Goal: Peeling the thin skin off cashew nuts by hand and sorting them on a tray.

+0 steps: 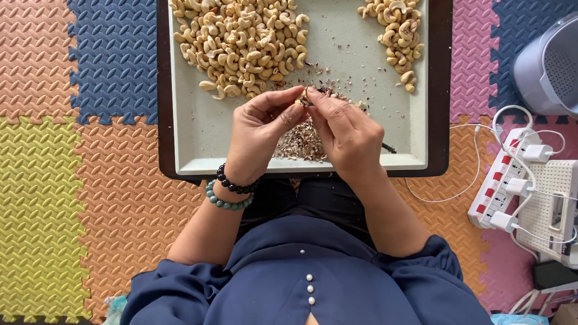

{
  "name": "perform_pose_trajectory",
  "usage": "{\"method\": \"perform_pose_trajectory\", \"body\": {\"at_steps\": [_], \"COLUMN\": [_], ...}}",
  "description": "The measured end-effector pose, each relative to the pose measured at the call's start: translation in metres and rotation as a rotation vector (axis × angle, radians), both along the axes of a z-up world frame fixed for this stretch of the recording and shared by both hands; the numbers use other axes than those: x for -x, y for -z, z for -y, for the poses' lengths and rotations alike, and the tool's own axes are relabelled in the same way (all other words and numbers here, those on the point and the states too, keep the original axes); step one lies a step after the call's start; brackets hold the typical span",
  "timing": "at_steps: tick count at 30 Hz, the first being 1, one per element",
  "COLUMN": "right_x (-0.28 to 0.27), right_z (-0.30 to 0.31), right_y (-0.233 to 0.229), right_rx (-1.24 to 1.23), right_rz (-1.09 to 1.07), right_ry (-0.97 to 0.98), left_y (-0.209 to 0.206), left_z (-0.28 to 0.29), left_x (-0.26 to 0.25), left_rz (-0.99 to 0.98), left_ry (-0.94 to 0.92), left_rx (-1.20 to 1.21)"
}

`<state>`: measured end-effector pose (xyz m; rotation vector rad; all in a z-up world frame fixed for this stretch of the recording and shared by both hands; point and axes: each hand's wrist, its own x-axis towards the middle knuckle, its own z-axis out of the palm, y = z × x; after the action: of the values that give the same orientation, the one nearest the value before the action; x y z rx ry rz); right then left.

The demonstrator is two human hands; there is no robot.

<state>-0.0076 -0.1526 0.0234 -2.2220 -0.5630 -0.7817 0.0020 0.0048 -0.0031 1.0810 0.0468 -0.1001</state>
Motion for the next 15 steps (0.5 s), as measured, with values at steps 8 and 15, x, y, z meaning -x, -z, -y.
{"method": "perform_pose_trajectory", "body": {"at_steps": [8, 15], "right_x": [-0.0053, -0.0093], "right_z": [-0.004, 0.0002], "right_y": [0.0016, 0.0087], "right_rx": [-0.083, -0.412], "right_rz": [-0.068, -0.346], "right_ry": [0.007, -0.127], "left_y": [0.0012, -0.002], "left_z": [-0.0001, -0.0074], "left_x": [-0.0045, -0.0097], "left_rz": [0.022, 0.157], "left_ry": [-0.023, -0.025], "left_rx": [-0.076, -0.205]}}
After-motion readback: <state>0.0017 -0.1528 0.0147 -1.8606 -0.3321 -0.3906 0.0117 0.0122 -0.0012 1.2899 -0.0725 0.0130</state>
